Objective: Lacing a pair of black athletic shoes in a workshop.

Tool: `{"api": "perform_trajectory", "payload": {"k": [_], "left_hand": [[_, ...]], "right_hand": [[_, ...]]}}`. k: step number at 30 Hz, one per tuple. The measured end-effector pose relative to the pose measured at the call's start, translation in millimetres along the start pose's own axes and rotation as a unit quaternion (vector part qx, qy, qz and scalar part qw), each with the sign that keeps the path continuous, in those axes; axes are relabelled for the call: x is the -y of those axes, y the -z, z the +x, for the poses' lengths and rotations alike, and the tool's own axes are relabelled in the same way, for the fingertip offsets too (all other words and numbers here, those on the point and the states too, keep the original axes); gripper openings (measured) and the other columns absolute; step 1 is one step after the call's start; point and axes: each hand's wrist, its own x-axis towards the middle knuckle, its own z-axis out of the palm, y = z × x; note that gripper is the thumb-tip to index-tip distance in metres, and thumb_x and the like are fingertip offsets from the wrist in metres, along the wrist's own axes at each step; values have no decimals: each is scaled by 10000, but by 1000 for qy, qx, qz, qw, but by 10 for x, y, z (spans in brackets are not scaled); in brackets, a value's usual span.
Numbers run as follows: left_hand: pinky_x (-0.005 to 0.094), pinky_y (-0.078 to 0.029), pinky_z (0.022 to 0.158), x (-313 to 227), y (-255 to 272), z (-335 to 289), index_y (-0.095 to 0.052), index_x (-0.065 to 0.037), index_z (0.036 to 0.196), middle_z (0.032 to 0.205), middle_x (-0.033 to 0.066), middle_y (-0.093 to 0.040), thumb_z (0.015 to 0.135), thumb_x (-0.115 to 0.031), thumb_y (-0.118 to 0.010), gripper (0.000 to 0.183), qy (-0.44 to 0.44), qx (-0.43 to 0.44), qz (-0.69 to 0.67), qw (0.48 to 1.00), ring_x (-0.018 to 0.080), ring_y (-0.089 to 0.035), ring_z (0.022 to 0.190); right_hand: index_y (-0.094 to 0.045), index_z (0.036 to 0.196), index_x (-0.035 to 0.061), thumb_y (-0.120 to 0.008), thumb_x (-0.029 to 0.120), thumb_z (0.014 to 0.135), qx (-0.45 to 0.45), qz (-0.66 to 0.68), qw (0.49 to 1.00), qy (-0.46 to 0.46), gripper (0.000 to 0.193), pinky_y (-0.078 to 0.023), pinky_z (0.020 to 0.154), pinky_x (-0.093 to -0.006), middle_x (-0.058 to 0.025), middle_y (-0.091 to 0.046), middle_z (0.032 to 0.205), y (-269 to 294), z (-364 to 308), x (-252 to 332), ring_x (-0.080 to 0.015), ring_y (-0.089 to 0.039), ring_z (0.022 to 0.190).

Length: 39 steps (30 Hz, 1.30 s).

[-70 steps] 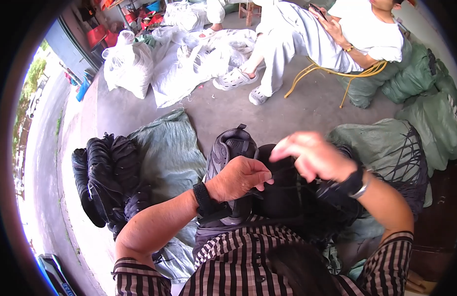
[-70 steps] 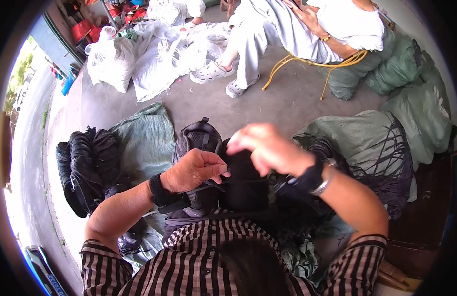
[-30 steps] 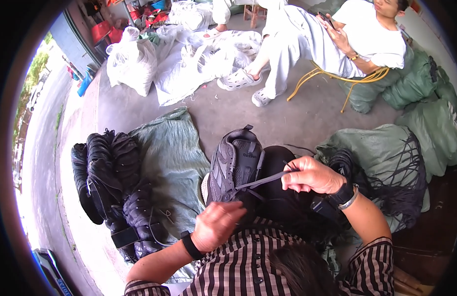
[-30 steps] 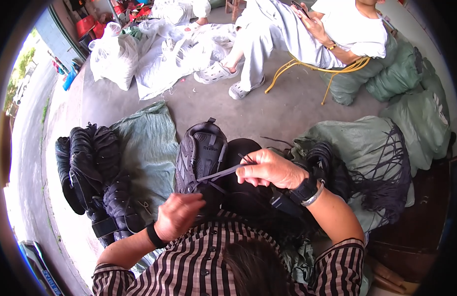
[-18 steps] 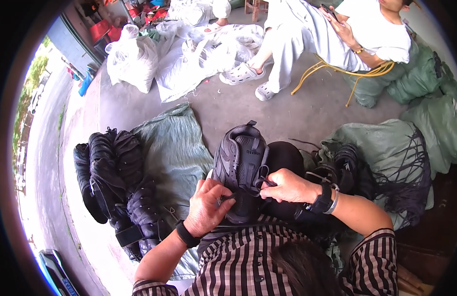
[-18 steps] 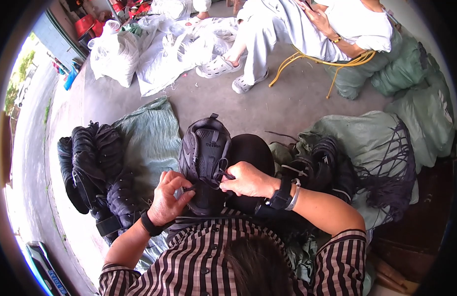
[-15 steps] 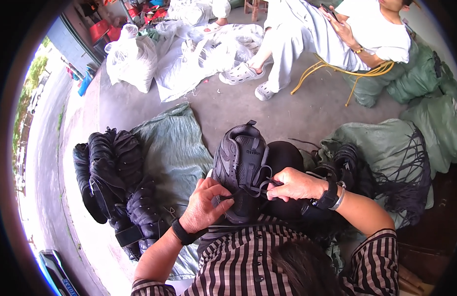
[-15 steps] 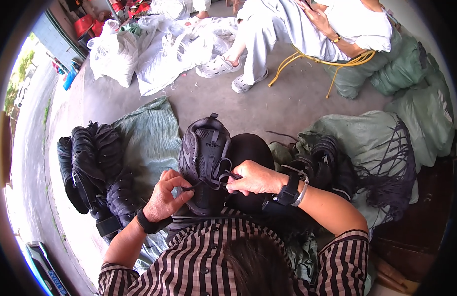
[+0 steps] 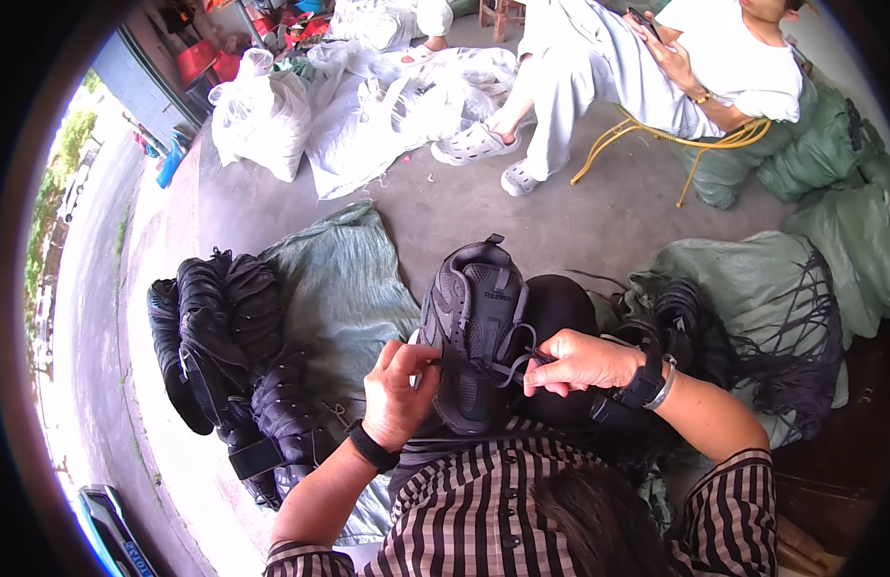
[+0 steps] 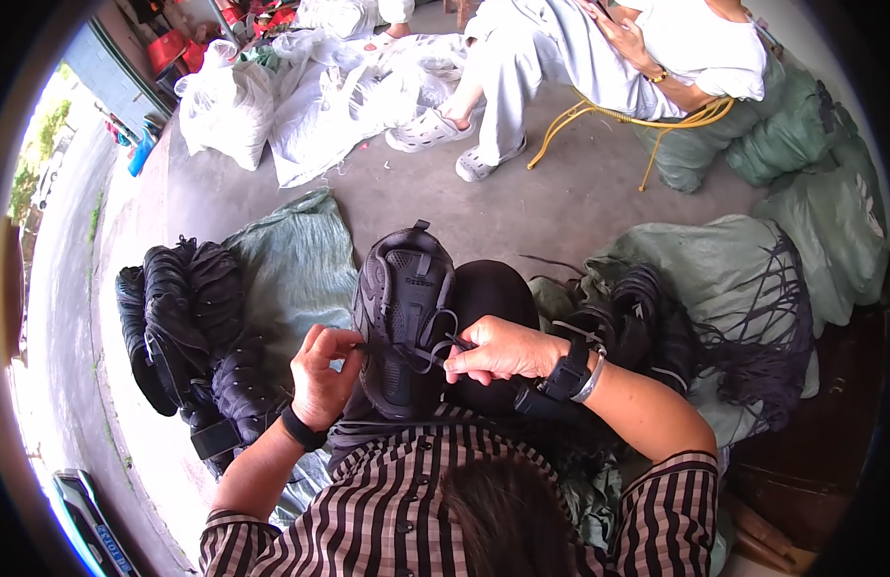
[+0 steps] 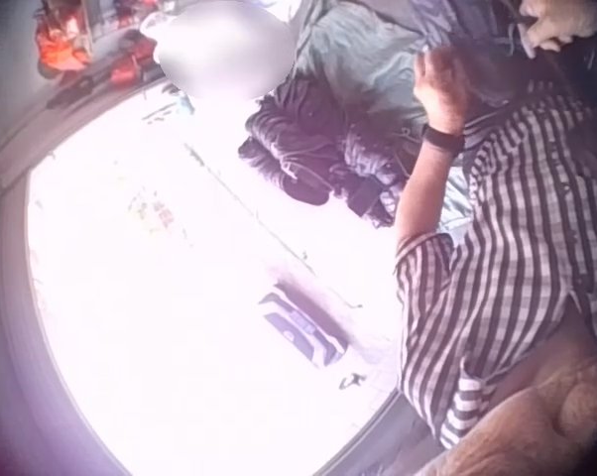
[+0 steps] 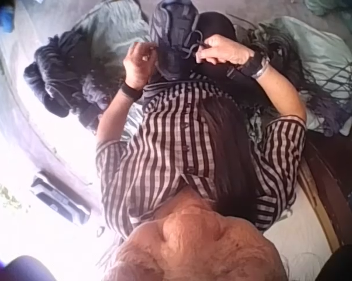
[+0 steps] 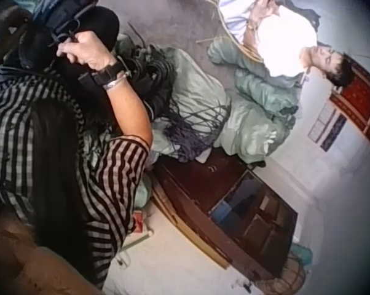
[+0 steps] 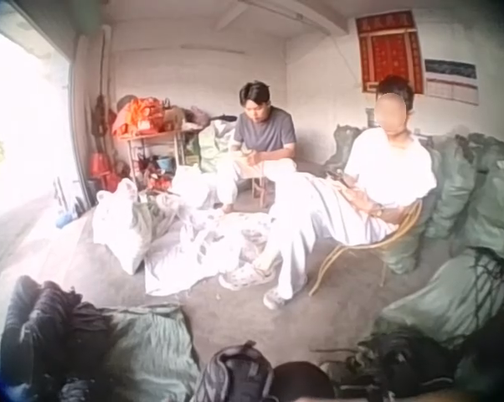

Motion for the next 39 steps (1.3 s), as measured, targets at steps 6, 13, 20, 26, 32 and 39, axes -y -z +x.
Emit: {"api": "perform_trajectory", "payload": {"k": [6, 13, 20, 26, 32, 39], "left_hand": [[287, -516, 673, 5, -89, -32, -568, -40, 1015, 820, 105, -624, 782, 53, -545, 251, 40, 12, -57, 997, 196, -637, 703], [323, -498, 704, -120, 19, -21, -606, -49, 918, 924, 108, -560, 731, -57, -672, 198, -62, 57, 12, 996, 246, -597, 799], [323, -479, 722, 13, -41, -34, -613, -22, 821, 914, 101, -558, 745, -51, -702, 121, -39, 46, -4, 998, 246, -565, 834], [362, -504, 754, -167, 6, -103, -584, -45, 910, 1075, 134, -513, 714, -307, -777, 380, -64, 60, 107, 990, 293, -546, 972], [406, -515, 772, -149, -31, -138, -525, -61, 1019, 1140, 133, -484, 614, -395, -824, 605, -35, 84, 113, 989, 316, -520, 1043], [414, -503, 808, -153, -32, -173, -476, -52, 1120, 1171, 131, -464, 604, -355, -834, 697, -12, 93, 96, 991, 317, -503, 1079]], "right_hand": [[-662, 879, 36, -617, 255, 869, 1, -80, 996, -35, 224, -301, 433, -201, 49, -490, 569, -61, -7, 20, -25, -397, 477], [-637, 897, 15, -649, 266, 854, -22, -91, 994, -47, 254, -310, 427, -207, 34, -526, 577, -85, -12, 48, -27, -414, 474], [-633, 928, 31, -642, 271, 871, -71, -96, 992, 34, 248, -333, 449, -190, 43, -513, 580, -19, -22, 71, -24, -435, 500], [-640, 777, 41, -610, 285, 891, -43, 7, 995, 85, 271, -291, 391, -172, 28, -541, 567, 285, -135, 454, -10, -407, 437], [-620, 733, 65, -596, 374, 899, -5, -82, 996, 31, 351, -295, 386, -173, 30, -525, 547, 224, -48, 689, -21, -423, 439], [-583, 676, 64, -576, 304, 919, -214, 58, 955, 195, 342, -295, 397, -165, 32, -500, 576, 179, 8, 787, -21, -413, 467]]}}
